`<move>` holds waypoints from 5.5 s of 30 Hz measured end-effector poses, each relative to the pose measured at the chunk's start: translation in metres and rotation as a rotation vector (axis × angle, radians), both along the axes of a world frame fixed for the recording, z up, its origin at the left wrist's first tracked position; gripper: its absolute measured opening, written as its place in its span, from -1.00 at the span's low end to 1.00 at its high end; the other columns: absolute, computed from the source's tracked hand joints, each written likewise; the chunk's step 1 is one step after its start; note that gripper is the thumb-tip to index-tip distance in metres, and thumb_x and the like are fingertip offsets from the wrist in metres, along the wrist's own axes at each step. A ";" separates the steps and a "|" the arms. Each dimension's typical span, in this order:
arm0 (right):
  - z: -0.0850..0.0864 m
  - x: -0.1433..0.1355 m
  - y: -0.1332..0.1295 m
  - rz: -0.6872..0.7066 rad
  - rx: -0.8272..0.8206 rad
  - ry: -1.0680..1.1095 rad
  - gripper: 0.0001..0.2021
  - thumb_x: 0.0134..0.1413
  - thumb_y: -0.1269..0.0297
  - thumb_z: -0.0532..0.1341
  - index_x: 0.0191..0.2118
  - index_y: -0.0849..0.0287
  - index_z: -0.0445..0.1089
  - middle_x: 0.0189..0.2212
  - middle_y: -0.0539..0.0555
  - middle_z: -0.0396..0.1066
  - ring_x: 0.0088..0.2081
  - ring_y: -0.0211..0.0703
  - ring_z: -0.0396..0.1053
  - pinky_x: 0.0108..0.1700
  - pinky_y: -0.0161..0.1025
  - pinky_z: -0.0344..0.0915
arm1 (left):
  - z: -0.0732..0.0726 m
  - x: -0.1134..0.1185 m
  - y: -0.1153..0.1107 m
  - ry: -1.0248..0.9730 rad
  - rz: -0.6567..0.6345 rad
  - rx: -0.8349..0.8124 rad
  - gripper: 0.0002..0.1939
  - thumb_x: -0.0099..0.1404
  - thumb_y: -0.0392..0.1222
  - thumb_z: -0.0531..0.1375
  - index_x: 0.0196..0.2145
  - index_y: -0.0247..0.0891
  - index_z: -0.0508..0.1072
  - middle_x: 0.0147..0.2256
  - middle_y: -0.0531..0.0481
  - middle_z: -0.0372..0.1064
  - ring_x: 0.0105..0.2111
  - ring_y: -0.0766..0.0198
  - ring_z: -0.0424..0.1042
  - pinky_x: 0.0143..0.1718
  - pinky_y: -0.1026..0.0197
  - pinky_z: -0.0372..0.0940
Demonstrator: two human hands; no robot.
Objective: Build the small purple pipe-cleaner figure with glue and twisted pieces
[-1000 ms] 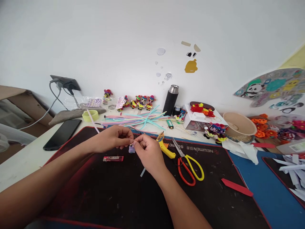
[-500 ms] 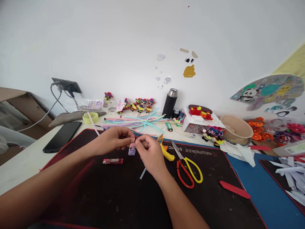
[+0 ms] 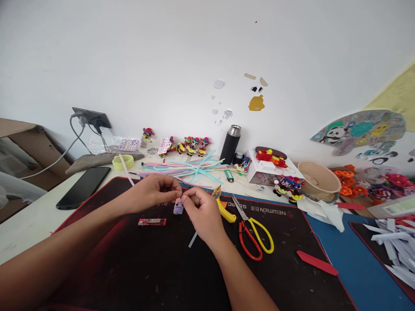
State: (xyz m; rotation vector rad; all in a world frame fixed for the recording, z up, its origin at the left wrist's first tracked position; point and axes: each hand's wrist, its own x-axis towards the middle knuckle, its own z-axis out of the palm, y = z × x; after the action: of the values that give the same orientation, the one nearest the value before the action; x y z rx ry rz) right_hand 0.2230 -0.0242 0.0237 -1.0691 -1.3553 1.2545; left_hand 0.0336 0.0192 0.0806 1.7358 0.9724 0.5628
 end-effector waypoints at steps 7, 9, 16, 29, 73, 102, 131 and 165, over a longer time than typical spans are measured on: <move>-0.002 -0.001 0.000 0.020 0.007 -0.070 -0.79 0.26 0.13 0.25 -0.30 0.17 0.44 -0.65 -0.19 0.06 -0.69 -0.41 -0.05 -0.65 -0.36 -0.12 | 0.000 -0.001 0.001 0.017 -0.007 0.040 -0.79 0.27 -0.06 0.26 -0.36 -0.28 0.51 -0.43 0.07 0.43 -0.43 0.31 0.33 -0.39 0.28 0.19; -0.002 -0.002 -0.001 0.019 0.006 -0.084 -0.80 0.26 0.14 0.25 -0.30 0.17 0.44 -0.64 -0.19 0.05 -0.69 -0.40 -0.04 -0.65 -0.36 -0.12 | -0.001 -0.001 0.001 0.023 -0.009 0.060 -0.80 0.28 -0.08 0.25 -0.36 -0.27 0.52 -0.42 0.07 0.44 -0.41 0.30 0.34 -0.37 0.27 0.21; -0.002 -0.001 0.000 -0.021 0.012 -0.063 -0.78 0.24 0.12 0.27 -0.32 0.16 0.44 -0.66 -0.18 0.09 -0.70 -0.39 -0.02 -0.64 -0.35 -0.10 | -0.002 -0.001 0.002 -0.016 -0.026 -0.006 -0.72 0.31 0.03 0.27 -0.29 -0.28 0.51 -0.43 0.06 0.43 -0.47 0.30 0.34 -0.45 0.28 0.22; 0.002 -0.005 -0.003 -0.085 0.098 -0.233 -0.80 0.22 0.16 0.24 -0.32 0.19 0.49 -0.63 -0.13 0.13 -0.59 -0.31 0.03 -0.53 -0.32 -0.04 | 0.000 -0.004 -0.001 0.111 -0.029 0.136 -0.81 0.30 -0.06 0.23 -0.32 -0.25 0.51 -0.44 0.07 0.44 -0.44 0.27 0.35 -0.41 0.28 0.19; 0.011 -0.005 -0.006 -0.112 0.130 -0.317 -0.82 0.18 0.20 0.23 -0.38 0.16 0.48 -0.67 -0.15 0.07 -0.60 -0.29 0.02 -0.52 -0.31 -0.03 | 0.003 -0.008 0.006 0.080 -0.088 -0.118 -0.74 0.27 0.01 0.27 -0.30 -0.25 0.52 -0.44 0.06 0.46 -0.51 0.33 0.35 -0.49 0.32 0.22; 0.003 -0.008 -0.006 -0.096 0.056 -0.243 -0.80 0.21 0.17 0.22 -0.35 0.17 0.42 -0.63 -0.13 0.16 -0.58 -0.30 0.03 -0.52 -0.32 -0.04 | -0.006 -0.004 0.010 -0.020 -0.073 -0.182 -0.78 0.27 -0.06 0.28 -0.32 -0.29 0.49 -0.48 0.09 0.44 -0.54 0.39 0.31 -0.54 0.35 0.16; 0.004 -0.006 -0.004 -0.071 0.054 -0.235 -0.78 0.21 0.15 0.23 -0.36 0.18 0.44 -0.64 -0.14 0.11 -0.57 -0.31 0.01 -0.52 -0.33 -0.06 | 0.002 -0.010 0.006 0.073 -0.077 0.017 -0.80 0.31 -0.06 0.26 -0.29 -0.26 0.55 -0.43 0.10 0.43 -0.46 0.33 0.34 -0.44 0.31 0.22; -0.005 -0.005 0.000 -0.056 -0.094 -0.047 -0.77 0.18 0.10 0.29 -0.34 0.16 0.40 -0.67 -0.21 0.09 -0.71 -0.41 0.00 -0.66 -0.39 -0.10 | 0.000 -0.002 -0.002 0.220 -0.044 0.199 -0.78 0.32 -0.06 0.21 -0.36 -0.24 0.52 -0.48 0.09 0.43 -0.47 0.29 0.33 -0.43 0.29 0.15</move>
State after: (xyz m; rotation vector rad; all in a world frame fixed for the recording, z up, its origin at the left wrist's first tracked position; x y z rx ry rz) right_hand 0.2183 -0.0245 0.0188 -1.2004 -1.3038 1.2691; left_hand 0.0315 0.0174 0.0803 2.0242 1.0565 0.4597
